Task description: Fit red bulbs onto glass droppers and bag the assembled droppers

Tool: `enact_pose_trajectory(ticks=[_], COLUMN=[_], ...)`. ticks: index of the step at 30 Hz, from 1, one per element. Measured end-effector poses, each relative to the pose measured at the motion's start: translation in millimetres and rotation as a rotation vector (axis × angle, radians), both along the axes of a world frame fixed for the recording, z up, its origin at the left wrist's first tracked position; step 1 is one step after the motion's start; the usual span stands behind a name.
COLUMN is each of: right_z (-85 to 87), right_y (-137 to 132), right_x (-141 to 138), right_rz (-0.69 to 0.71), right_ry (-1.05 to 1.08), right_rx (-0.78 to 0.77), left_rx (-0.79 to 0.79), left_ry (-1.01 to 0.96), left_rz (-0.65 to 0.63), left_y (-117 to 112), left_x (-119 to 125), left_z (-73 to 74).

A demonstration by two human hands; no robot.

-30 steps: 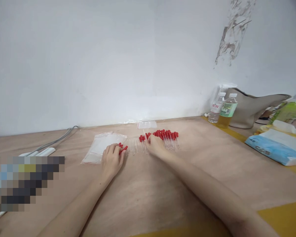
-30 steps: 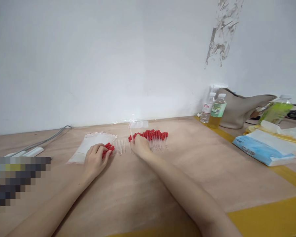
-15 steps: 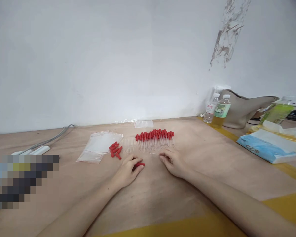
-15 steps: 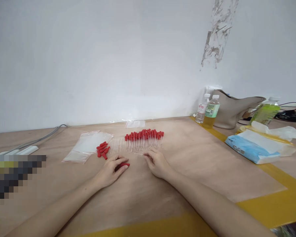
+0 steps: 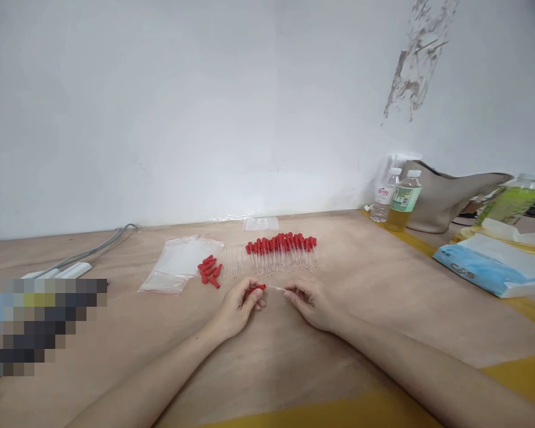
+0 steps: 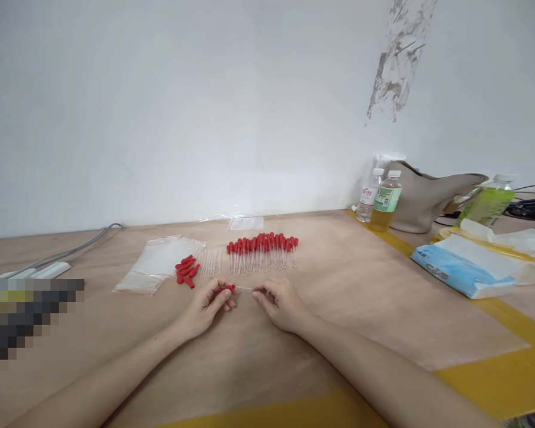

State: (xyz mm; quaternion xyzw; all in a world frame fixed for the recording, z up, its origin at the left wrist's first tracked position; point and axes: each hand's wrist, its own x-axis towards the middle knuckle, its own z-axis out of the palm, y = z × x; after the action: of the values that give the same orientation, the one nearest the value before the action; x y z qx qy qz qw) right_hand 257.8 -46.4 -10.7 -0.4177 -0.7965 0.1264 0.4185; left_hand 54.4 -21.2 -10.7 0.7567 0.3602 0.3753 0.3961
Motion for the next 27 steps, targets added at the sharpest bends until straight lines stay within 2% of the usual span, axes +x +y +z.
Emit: enact_pose_trajectory(ticks=[12, 19, 27], right_z=[-3.2, 5.3, 10.8], right_y=[0, 5, 4], right_x=[1, 5, 5], right_rz=[0.033, 0.087, 0.018], right_ry=[-0.094, -0.203, -0.382], right_rx=[-0.026, -0.054, 0.074], left_rx=[-0.036, -0.017, 0.037], left_ry=[0.028, 0.087, 0.210], left_rz=[-0.055, -0.085, -0.028], left_y=[-2, -6, -10], left_x=[-1, -5, -4], left_z=[-3.2, -2.3, 1.4])
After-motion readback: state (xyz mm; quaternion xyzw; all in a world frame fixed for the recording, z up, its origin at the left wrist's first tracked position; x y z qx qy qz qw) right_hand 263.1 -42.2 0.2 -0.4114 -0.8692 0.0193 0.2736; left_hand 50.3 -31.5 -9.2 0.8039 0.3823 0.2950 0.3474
